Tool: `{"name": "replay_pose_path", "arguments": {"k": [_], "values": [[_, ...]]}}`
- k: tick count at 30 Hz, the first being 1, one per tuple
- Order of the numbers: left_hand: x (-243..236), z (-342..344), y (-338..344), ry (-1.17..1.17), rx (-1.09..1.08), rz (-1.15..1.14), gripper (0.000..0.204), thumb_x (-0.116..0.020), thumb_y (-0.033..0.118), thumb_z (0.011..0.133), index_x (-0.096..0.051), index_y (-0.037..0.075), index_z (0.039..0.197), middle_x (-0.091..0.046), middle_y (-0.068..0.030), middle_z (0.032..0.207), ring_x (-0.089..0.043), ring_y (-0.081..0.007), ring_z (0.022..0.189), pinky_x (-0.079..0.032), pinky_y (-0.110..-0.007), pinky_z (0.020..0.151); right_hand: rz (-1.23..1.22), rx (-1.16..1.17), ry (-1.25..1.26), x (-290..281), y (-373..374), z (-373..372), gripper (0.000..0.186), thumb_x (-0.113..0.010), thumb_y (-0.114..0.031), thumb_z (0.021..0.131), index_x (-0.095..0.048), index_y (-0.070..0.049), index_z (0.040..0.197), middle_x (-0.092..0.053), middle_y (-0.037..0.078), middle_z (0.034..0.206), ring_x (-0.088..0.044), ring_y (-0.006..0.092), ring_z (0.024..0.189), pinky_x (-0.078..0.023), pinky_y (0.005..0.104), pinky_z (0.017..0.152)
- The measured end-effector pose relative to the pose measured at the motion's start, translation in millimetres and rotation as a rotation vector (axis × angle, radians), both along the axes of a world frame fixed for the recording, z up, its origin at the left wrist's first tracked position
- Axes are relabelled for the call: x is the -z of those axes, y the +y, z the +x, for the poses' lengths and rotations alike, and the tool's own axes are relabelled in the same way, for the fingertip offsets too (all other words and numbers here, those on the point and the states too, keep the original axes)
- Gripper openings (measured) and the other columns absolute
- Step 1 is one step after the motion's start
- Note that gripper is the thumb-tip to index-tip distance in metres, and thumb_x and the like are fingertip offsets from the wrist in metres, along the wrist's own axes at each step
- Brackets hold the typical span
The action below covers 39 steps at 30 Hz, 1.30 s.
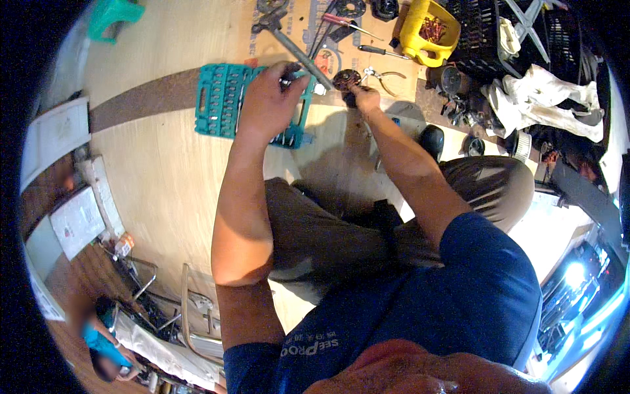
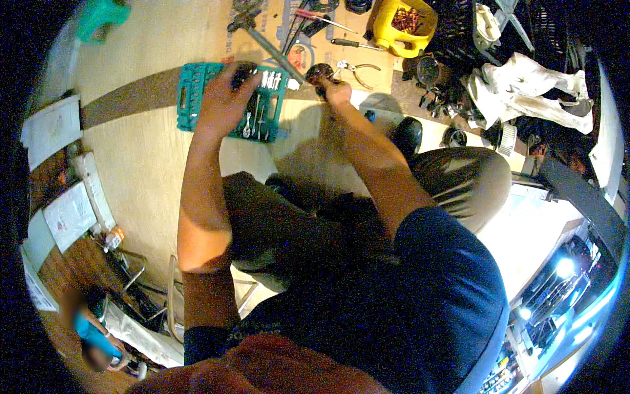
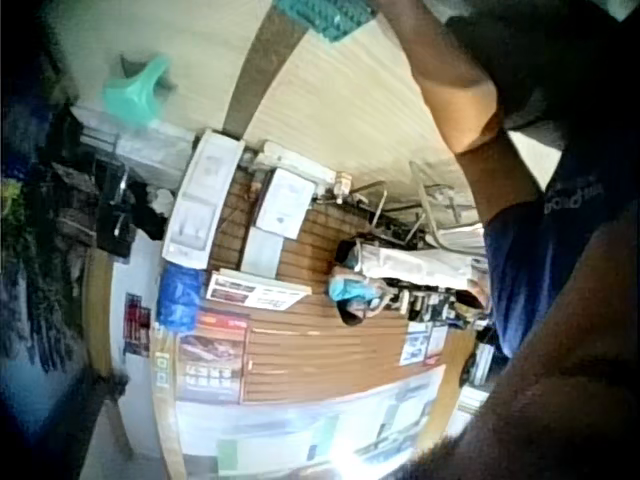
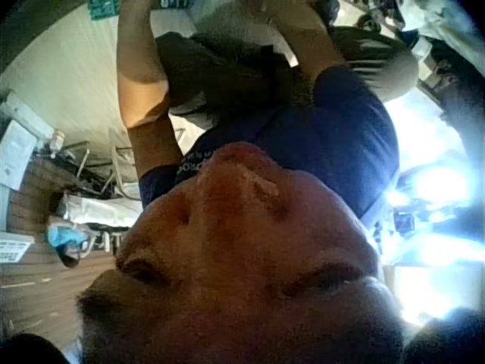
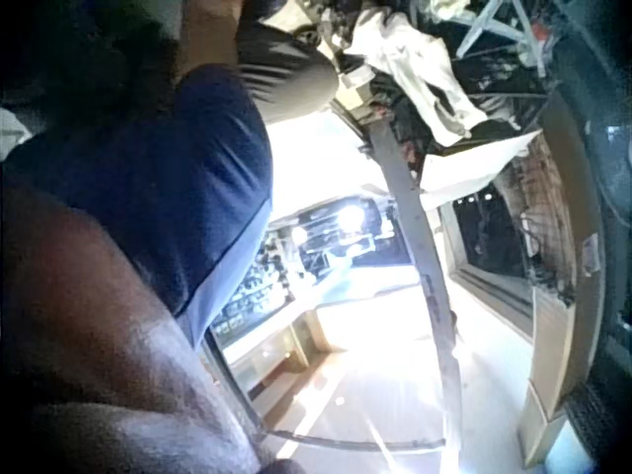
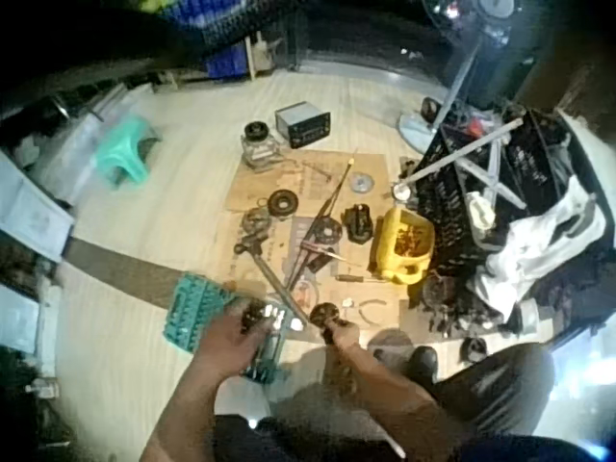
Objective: The person disassembles and works on an electronic motor component, using a screwdriver to remove screws and handling wires and a circuit board while sitting on the floor.
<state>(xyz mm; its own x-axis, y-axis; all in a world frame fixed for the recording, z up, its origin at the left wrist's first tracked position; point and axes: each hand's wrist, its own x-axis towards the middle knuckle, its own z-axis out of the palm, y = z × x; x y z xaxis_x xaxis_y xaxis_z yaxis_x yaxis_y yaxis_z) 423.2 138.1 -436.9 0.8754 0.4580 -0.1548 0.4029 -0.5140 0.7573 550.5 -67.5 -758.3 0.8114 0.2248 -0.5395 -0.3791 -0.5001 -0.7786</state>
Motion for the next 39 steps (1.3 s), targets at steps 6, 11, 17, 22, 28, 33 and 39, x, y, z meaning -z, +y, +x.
{"name": "replay_pose_path", "arguments": {"k": [6, 11, 17, 22, 28, 33, 39], "values": [[1, -43, 14, -0.008, -0.075, 0.112, 0.038, -0.064, 0.032, 0.082, -0.062, -0.001, 0.102, -0.066, -0.0200, 0.092, -0.064, -0.0342, 0.087, -0.049, -0.039, 0.078, 0.462, 0.106, 0.351, -96, 11, -45, 0.032, -0.072, -0.024, 0.078, -0.065, 0.004, 0.089, -0.067, 0.012, 0.079, -0.062, 0.0202, 0.062, -0.051, 0.0331, 0.056], [9, -39, 16, -0.056, -0.296, -0.172, 0.050, -0.062, 0.038, 0.084, -0.058, -0.002, 0.113, -0.065, -0.0180, 0.102, -0.063, -0.0303, 0.093, -0.048, -0.037, 0.081, 0.471, -0.151, 0.113, -229, 47, -52, 0.035, -0.073, -0.023, 0.077, -0.065, 0.004, 0.098, -0.066, 0.010, 0.090, -0.062, 0.0165, 0.073, -0.051, 0.0298, 0.062], [-32, -33, -40, -0.670, -0.147, -1.284, 0.037, -0.055, 0.025, 0.093, -0.048, 0.004, 0.122, -0.059, -0.0113, 0.113, -0.057, -0.0238, 0.103, -0.049, -0.042, 0.087, 0.649, -0.312, -0.017, -362, 41, -72, 0.030, -0.072, -0.022, 0.081, -0.066, 0.003, 0.095, -0.068, 0.007, 0.086, -0.059, 0.0116, 0.076, -0.047, 0.0261, 0.067], [-72, -31, -82, -0.922, -0.099, -1.195, 0.040, -0.053, 0.029, 0.093, -0.047, 0.005, 0.125, -0.058, -0.0123, 0.117, -0.055, -0.0265, 0.110, -0.043, -0.046, 0.095, 0.626, -0.446, -0.368, -390, 10, -65, 0.032, -0.068, -0.024, 0.083, -0.065, 0.004, 0.096, -0.068, 0.013, 0.086, -0.061, 0.0159, 0.079, -0.048, 0.0300, 0.073], [-83, -56, -97, -0.849, -0.202, -1.374, 0.043, -0.047, 0.039, 0.095, -0.049, 0.007, 0.123, -0.059, -0.0104, 0.116, -0.057, -0.0267, 0.107, -0.047, -0.049, 0.092, 0.574, -0.611, -0.492, -405, -27, -63, 0.026, -0.063, -0.023, 0.085, -0.066, 0.002, 0.094, -0.066, 0.016, 0.081, -0.062, 0.0169, 0.075, -0.049, 0.0314, 0.071], [-67, -61, -102, -0.851, -0.115, -1.342, 0.050, -0.042, 0.042, 0.096, -0.044, 0.006, 0.129, -0.054, -0.0134, 0.124, -0.053, -0.0306, 0.113, -0.043, -0.049, 0.096, 0.587, -0.680, -0.588, -397, -34, -58, 0.024, -0.063, -0.022, 0.084, -0.067, 0.001, 0.092, -0.065, 0.015, 0.075, -0.058, 0.0169, 0.066, -0.047, 0.0325, 0.064], [-65, -48, -111, -0.783, -0.248, -1.296, 0.052, -0.037, 0.051, 0.095, -0.052, 0.007, 0.116, -0.063, -0.0077, 0.100, -0.061, -0.0218, 0.085, -0.050, -0.034, 0.068, 0.477, -0.733, -0.541, -398, -39, -58, 0.024, -0.063, -0.021, 0.084, -0.067, 0.001, 0.094, -0.067, 0.015, 0.080, -0.062, 0.0175, 0.073, -0.049, 0.0316, 0.071]]}}
